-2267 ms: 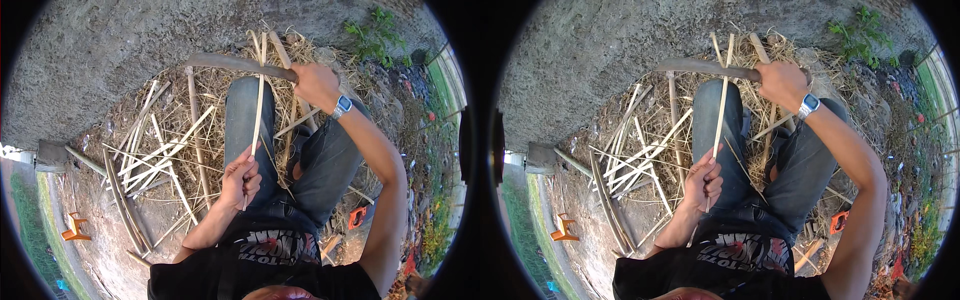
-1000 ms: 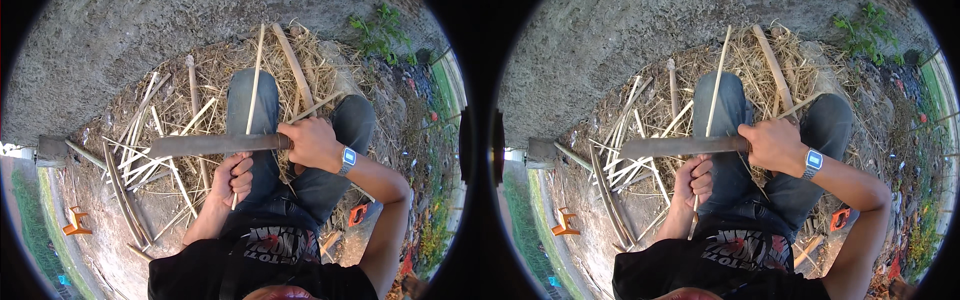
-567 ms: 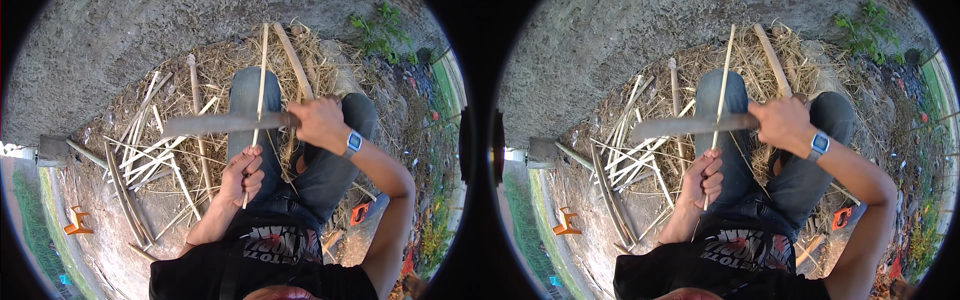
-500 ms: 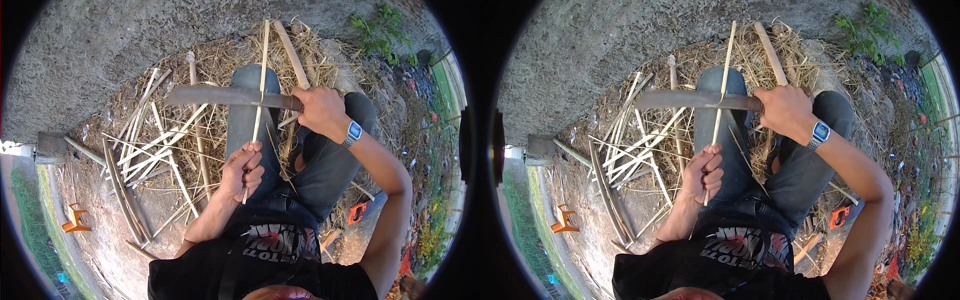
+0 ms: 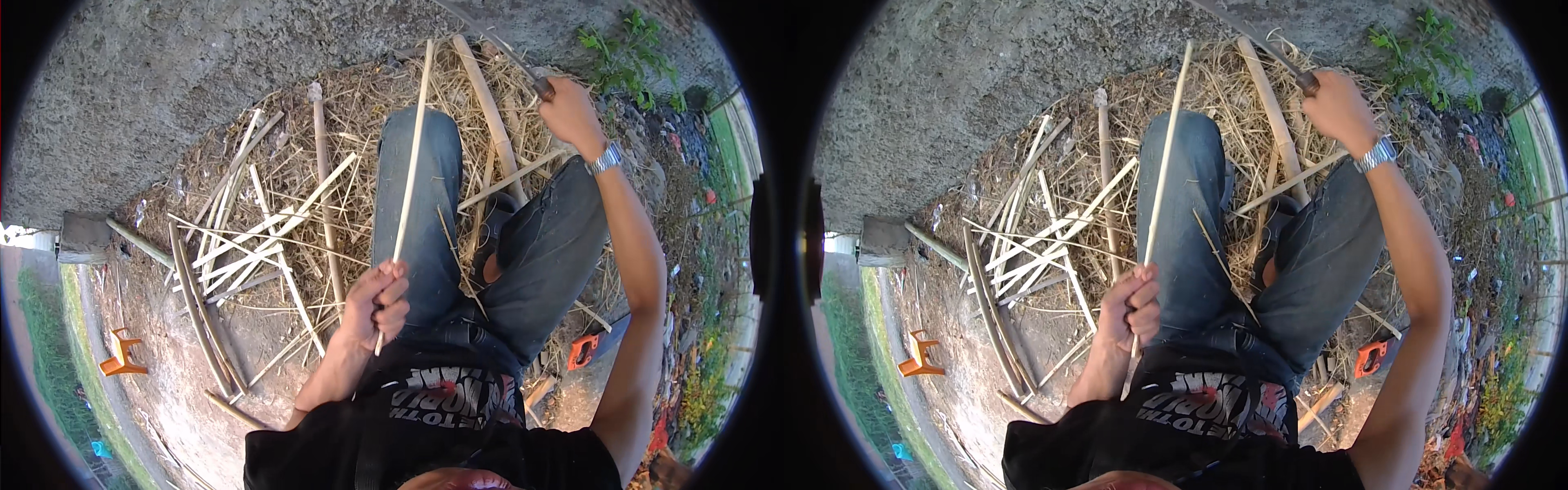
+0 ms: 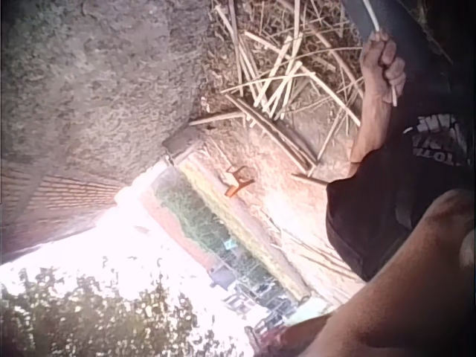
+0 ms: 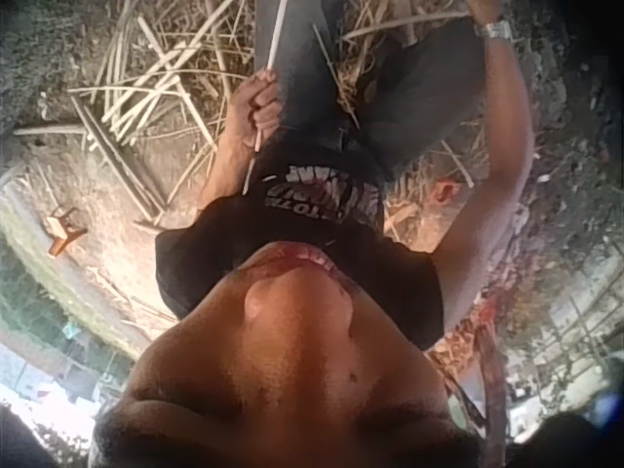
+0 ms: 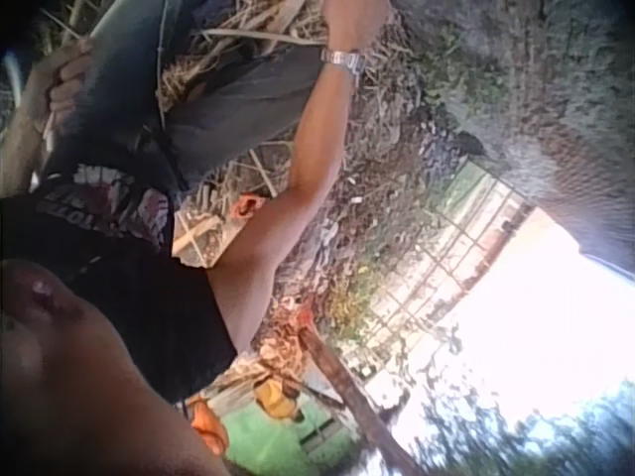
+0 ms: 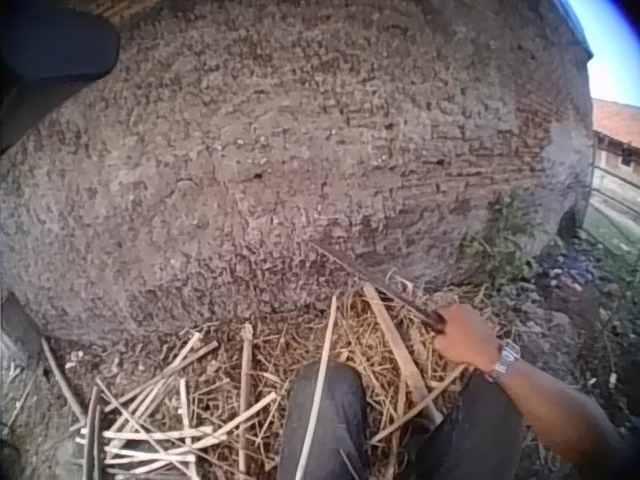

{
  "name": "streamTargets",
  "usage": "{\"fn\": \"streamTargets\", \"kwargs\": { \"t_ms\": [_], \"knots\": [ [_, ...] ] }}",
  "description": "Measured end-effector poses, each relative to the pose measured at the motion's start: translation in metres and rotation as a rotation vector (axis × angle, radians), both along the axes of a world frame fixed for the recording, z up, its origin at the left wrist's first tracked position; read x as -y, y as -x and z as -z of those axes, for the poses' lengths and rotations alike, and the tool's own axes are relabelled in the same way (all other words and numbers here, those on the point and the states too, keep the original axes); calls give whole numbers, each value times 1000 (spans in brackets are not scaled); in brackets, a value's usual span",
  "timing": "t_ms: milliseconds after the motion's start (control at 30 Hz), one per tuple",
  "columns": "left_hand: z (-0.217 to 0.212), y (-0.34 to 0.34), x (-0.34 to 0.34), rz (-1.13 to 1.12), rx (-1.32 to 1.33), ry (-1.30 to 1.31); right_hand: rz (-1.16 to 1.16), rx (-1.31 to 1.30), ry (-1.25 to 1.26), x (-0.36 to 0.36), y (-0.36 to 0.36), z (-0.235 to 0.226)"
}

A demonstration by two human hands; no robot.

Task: The person shaves a thin bamboo stick using a large knife while sitting on the ground, removing outer layers and smoothing the surface.

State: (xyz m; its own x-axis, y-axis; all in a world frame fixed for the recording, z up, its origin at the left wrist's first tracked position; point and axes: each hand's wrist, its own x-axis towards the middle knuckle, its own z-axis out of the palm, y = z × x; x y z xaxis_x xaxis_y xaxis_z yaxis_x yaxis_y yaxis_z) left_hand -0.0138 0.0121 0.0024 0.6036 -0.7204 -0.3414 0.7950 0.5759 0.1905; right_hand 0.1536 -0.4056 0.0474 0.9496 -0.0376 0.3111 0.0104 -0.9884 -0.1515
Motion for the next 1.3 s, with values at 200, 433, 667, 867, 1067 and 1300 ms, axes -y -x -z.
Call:
{"fn": "streamTargets", "kwargs": {
  "t_ms": [200, 433, 667, 867, 1067, 1300],
  "knots": [
    [-4, -46, 19, -6, 97, 76, -243, -355, -226, -133, 100, -21],
    [-4, -25, 23, 36, 88, 33, -46, -287, -45, -108, 85, -24],
    [-13, -22, 29, 19, 114, -65, -371, -325, -34, -134, 135, -12],
    [-6, 0, 22, 59, 249, -328, 38, -206, -92, -70, 63, -15],
    [-16, -8, 20, -60, 295, -381, -407, -330, 30, -135, 125, -6],
    [-11, 25, -3, 108, 352, -406, 121, -114, -142, 12, -3, -4]
  ]
}}
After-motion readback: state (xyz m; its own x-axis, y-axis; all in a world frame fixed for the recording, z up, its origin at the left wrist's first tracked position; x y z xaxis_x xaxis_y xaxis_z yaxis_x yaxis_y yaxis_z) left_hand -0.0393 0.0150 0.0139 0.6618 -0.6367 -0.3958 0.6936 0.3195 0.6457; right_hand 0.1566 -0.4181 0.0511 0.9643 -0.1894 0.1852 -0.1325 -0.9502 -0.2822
